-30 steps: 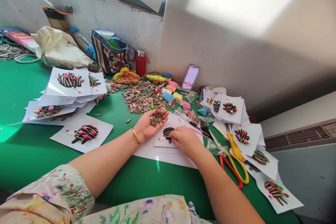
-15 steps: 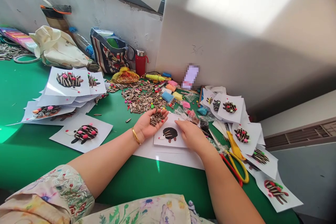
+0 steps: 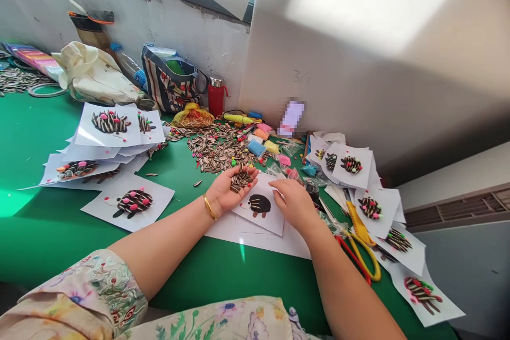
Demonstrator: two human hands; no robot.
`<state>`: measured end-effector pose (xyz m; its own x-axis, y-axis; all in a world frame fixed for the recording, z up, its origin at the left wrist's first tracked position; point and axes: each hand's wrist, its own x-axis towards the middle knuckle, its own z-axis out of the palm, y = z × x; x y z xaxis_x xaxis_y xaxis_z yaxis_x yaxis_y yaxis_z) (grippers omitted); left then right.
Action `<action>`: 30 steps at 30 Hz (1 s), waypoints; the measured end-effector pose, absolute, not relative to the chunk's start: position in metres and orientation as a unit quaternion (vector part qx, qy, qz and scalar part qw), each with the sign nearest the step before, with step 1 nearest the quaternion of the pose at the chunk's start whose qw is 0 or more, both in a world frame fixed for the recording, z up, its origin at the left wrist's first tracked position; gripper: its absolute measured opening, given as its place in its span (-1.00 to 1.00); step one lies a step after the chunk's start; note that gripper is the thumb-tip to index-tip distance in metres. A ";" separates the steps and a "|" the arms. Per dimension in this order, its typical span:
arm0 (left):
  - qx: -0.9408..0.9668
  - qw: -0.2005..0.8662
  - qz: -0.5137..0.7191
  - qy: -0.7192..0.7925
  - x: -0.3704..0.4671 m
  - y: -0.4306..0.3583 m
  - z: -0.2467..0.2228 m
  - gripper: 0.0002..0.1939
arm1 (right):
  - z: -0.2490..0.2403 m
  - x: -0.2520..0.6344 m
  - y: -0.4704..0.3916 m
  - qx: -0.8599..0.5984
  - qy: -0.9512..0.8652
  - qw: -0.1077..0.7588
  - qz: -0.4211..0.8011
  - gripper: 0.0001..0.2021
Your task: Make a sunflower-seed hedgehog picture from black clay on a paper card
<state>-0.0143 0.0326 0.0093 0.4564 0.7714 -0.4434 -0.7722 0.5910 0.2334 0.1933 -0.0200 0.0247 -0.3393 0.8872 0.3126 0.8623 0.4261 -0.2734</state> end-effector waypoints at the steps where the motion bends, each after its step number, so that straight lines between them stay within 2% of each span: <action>1: 0.000 0.853 0.453 0.259 -0.014 0.032 0.009 -0.84 | 0.027 0.190 -0.018 -0.530 -0.816 0.227 0.036 -0.72; 5: 0.005 0.852 0.460 0.251 -0.014 0.031 0.009 -0.83 | 0.039 0.174 0.001 -0.523 -0.809 0.258 0.077 -0.77; 13: 0.009 0.856 0.454 0.245 -0.013 0.032 0.012 -0.83 | 0.043 0.145 0.045 -0.511 -0.808 0.262 0.131 -0.76; 19: -0.002 0.861 0.445 0.245 -0.013 0.031 0.017 -0.83 | 0.046 0.134 0.035 -0.511 -0.808 0.276 0.102 -0.94; 25: 0.006 0.870 0.438 0.225 -0.013 0.032 0.016 -0.83 | 0.041 0.139 0.035 -0.501 -0.817 0.267 0.098 -0.90; 30: 0.001 0.870 0.431 0.239 -0.014 0.033 0.014 -0.85 | 0.036 0.138 0.040 -0.489 -0.817 0.296 0.073 -0.87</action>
